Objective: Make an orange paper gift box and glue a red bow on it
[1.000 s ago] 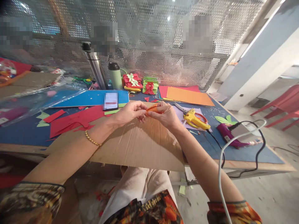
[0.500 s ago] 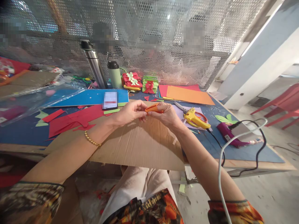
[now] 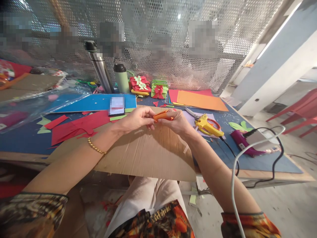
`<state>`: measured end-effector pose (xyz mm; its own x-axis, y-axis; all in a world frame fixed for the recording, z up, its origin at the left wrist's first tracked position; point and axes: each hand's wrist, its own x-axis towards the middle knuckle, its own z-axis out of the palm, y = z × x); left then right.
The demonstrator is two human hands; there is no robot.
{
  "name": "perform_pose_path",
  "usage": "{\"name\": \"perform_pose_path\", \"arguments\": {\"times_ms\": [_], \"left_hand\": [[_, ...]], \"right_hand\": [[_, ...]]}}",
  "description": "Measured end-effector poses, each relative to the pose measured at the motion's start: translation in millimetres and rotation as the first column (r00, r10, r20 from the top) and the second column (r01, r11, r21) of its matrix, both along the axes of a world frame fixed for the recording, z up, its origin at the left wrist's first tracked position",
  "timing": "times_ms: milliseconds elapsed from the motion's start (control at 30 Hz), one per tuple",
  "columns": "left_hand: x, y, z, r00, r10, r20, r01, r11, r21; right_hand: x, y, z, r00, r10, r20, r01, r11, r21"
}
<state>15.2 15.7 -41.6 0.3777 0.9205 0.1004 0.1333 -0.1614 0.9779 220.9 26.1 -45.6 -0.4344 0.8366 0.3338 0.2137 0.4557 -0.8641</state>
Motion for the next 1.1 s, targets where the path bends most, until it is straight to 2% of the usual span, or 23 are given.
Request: {"name": "perform_pose_path", "arguments": {"times_ms": [133, 467, 700, 933, 1100], "left_hand": [[-0.6, -2.2, 3.2, 0.999, -0.023, 0.036, 0.024, 0.999, -0.024], [1.8, 3.1, -8.8, 0.997, 0.029, 0.067, -0.029, 1.0, 0.0], [5.3, 0.4, -4.6, 0.996, 0.077, 0.049, -0.076, 0.997, -0.019], [8.8, -2.0, -1.9, 0.993, 0.117, 0.029, -0.116, 0.992, -0.039], [6.9, -2.3, -0.2, 0.993, 0.103, 0.052, -0.103, 0.995, -0.019]], "right_hand": [[-0.1, -0.6, 2.2, 1.0, -0.018, 0.009, 0.017, 1.0, 0.023], [2.0, -0.3, 0.1, 0.999, -0.004, 0.046, 0.0, 0.997, 0.074], [3.1, 2.6, -1.8, 0.995, -0.059, 0.077, 0.053, 0.995, 0.08], [1.1, 1.0, 0.3, 0.996, -0.041, 0.085, 0.033, 0.995, 0.095], [0.0, -1.1, 4.1, 0.995, -0.049, 0.09, 0.041, 0.995, 0.092]]}}
